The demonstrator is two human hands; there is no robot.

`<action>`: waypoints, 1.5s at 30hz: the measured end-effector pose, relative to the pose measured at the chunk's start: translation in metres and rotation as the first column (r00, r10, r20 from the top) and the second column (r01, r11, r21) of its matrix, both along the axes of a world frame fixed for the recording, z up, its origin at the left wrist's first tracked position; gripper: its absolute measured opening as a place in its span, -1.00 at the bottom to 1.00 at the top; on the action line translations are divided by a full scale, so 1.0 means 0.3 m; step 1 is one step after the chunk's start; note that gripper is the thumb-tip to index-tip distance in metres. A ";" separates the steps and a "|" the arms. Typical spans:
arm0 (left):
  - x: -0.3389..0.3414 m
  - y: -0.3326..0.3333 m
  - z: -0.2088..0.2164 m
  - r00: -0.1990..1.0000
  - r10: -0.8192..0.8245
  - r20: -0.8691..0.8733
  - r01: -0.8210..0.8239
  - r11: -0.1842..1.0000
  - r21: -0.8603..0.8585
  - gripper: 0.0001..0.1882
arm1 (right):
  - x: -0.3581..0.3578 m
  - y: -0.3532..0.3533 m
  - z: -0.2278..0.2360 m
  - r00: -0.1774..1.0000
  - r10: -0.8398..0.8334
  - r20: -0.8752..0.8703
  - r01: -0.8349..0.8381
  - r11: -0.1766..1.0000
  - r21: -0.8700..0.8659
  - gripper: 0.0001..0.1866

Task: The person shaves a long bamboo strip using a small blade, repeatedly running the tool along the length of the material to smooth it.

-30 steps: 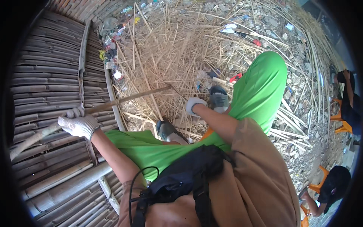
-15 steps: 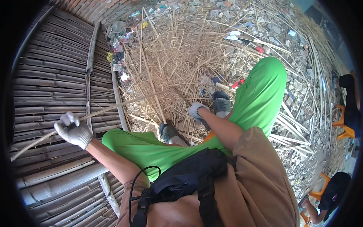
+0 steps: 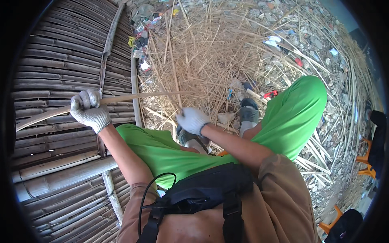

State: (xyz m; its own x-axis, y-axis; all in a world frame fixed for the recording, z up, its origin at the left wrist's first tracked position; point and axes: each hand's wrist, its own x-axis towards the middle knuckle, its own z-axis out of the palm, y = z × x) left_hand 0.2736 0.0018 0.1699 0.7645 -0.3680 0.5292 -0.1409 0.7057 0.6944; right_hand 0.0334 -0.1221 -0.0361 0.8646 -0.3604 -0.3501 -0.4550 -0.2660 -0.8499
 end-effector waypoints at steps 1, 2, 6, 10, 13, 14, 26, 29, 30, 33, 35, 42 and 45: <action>0.000 0.004 -0.010 1.000 0.023 -0.018 -0.023 1.000 0.003 -0.51 | 0.035 0.034 0.056 0.996 0.008 0.088 -0.003 0.998 -0.066 -0.50; 0.001 0.005 -0.006 0.998 0.047 -0.033 -0.047 0.999 0.001 -0.50 | 0.072 0.062 0.121 0.984 0.023 0.179 0.002 0.990 -0.138 -0.51; -0.030 -0.032 -0.002 0.958 0.287 -0.019 -0.283 0.952 0.118 -0.47 | 0.093 0.096 0.107 0.970 0.110 0.218 -0.047 0.960 -0.276 -0.55; 0.021 0.004 -0.034 0.946 0.297 -0.128 -0.284 0.953 0.110 -0.49 | 0.042 0.110 -0.004 0.991 0.057 0.121 -0.010 0.934 -0.357 -0.57; 0.052 0.023 -0.049 0.948 0.306 -0.089 -0.299 0.950 0.086 -0.51 | 0.052 0.105 -0.024 0.988 0.099 0.115 -0.061 0.955 -0.290 -0.57; 0.056 0.031 -0.053 0.945 0.320 -0.066 -0.314 0.946 0.086 -0.51 | 0.054 0.107 -0.027 0.986 0.116 0.123 -0.082 0.964 -0.254 -0.57; 0.042 -0.136 0.006 0.979 0.200 -0.050 -0.198 0.980 0.031 -0.62 | 0.007 0.026 0.245 0.947 0.017 0.322 0.067 0.966 -0.250 -0.62; 0.012 -0.190 0.021 0.979 0.201 -0.032 -0.199 0.978 0.067 -0.64 | 0.043 0.005 0.354 0.829 -0.086 0.553 0.297 0.905 -0.304 -0.64; -0.014 -0.225 0.042 0.969 0.243 -0.031 -0.239 0.966 0.095 -0.60 | 0.049 -0.016 0.383 0.778 -0.121 0.617 0.374 0.878 -0.298 -0.63; -0.098 -0.329 0.074 0.964 0.248 -0.095 -0.243 0.968 0.063 -0.67 | 0.007 -0.042 0.331 0.892 -0.081 0.444 0.271 0.883 -0.384 -0.62; -0.083 -0.359 0.055 0.950 0.312 -0.022 -0.309 0.947 0.082 -0.73 | -0.051 -0.069 0.231 0.953 -0.053 0.299 0.168 0.912 -0.373 -0.60; 0.105 -0.392 -0.116 0.986 0.165 0.013 -0.156 0.906 0.394 -0.74 | -0.258 -0.118 0.099 0.974 -0.157 0.163 0.189 0.961 -0.204 -0.48; 0.170 -0.396 -0.296 0.990 0.135 0.035 -0.132 0.825 0.549 -0.76 | -0.311 -0.135 -0.092 0.971 -0.225 0.080 0.235 0.960 -0.149 -0.41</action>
State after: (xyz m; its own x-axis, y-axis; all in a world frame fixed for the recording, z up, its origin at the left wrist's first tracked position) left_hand 0.3246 -0.1170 0.0810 0.8297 -0.4905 0.2664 -0.2014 0.1821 0.9624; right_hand -0.0600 -0.1627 -0.0636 0.7700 -0.5981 -0.2223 -0.4677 -0.2920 -0.8342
